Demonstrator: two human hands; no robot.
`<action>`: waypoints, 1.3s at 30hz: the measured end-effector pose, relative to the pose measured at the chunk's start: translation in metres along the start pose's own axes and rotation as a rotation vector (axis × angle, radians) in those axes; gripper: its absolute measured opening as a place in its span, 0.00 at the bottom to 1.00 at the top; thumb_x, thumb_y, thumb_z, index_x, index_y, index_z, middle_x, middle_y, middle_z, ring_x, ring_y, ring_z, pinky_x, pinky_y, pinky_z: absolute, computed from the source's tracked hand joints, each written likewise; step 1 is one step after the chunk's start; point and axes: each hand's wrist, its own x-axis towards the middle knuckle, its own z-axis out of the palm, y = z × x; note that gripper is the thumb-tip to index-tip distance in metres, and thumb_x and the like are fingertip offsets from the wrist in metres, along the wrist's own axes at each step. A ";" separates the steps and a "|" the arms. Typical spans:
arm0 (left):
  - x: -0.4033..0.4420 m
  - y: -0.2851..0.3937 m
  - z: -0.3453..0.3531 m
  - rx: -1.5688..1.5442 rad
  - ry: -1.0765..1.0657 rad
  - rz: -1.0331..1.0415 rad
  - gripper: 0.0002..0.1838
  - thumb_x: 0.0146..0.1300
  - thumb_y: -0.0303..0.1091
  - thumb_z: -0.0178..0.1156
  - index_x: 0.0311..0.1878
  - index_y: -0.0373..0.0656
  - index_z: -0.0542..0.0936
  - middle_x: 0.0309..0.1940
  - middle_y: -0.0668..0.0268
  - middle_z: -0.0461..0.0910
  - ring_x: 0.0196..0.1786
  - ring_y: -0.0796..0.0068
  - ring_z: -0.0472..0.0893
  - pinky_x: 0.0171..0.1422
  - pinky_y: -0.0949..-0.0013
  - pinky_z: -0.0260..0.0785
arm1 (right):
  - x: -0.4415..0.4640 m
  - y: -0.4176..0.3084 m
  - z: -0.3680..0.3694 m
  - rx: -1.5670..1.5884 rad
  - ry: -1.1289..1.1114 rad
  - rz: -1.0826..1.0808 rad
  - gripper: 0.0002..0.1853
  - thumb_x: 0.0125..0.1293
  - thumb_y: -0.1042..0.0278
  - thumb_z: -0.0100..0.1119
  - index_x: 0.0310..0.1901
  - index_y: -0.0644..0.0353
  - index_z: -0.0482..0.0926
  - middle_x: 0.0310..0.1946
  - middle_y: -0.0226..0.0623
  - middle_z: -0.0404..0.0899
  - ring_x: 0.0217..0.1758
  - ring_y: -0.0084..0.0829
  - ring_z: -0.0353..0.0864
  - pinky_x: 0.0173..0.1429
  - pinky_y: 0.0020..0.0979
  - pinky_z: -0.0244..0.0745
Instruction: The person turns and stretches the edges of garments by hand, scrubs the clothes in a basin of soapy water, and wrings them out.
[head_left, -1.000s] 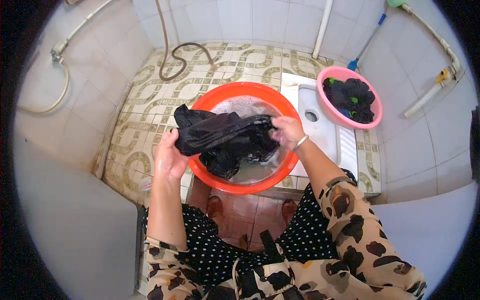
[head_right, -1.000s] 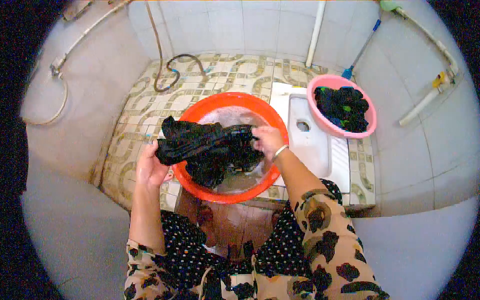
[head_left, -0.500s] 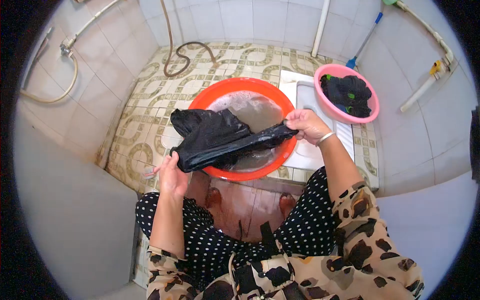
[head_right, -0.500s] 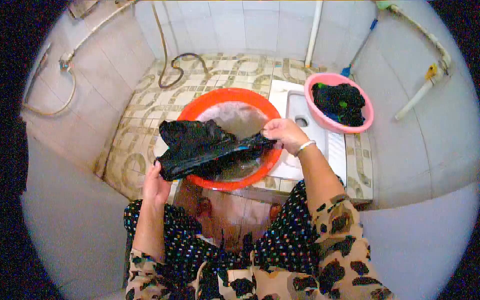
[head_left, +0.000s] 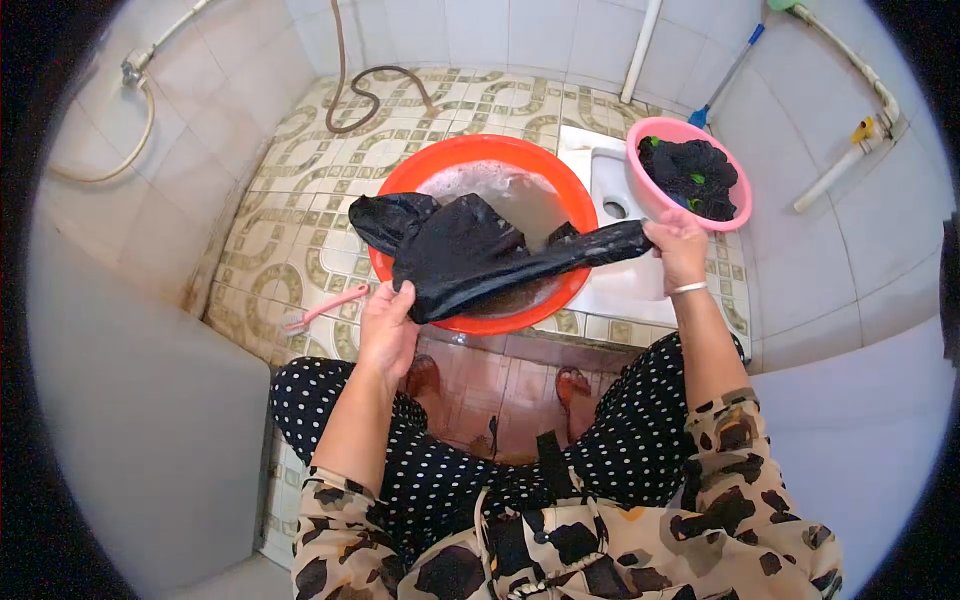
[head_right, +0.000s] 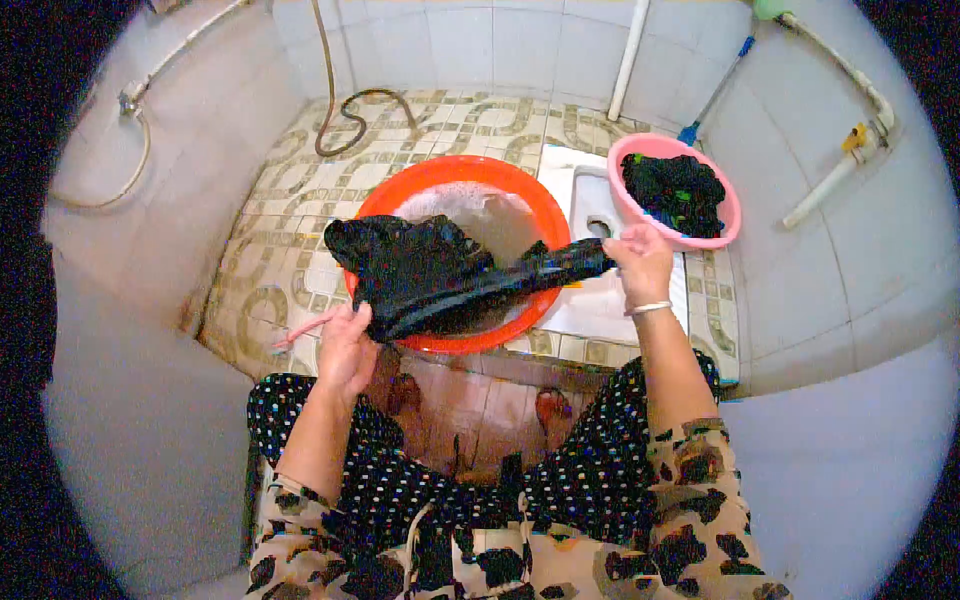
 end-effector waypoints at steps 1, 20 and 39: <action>0.000 -0.004 -0.002 -0.011 -0.027 -0.032 0.13 0.62 0.31 0.54 0.49 0.40 0.72 0.47 0.65 0.76 0.50 0.73 0.75 0.57 0.64 0.64 | -0.003 0.004 -0.005 0.019 -0.006 0.062 0.11 0.48 0.75 0.63 0.31 0.57 0.70 0.21 0.29 0.72 0.18 0.22 0.70 0.21 0.23 0.64; 0.016 0.000 0.012 0.102 -0.045 -0.056 0.26 0.45 0.19 0.65 0.51 0.39 0.71 0.46 0.65 0.76 0.49 0.73 0.75 0.59 0.67 0.63 | -0.013 0.031 -0.016 0.602 -0.255 0.236 0.17 0.53 0.80 0.59 0.43 0.59 0.67 0.35 0.33 0.75 0.40 0.23 0.73 0.47 0.23 0.68; 0.033 0.006 0.005 -0.013 0.046 0.033 0.24 0.53 0.20 0.57 0.55 0.37 0.67 0.49 0.61 0.74 0.49 0.67 0.75 0.57 0.62 0.66 | -0.036 0.015 0.022 0.548 -0.891 0.990 0.21 0.55 0.63 0.62 0.49 0.63 0.73 0.41 0.34 0.78 0.43 0.28 0.77 0.51 0.32 0.71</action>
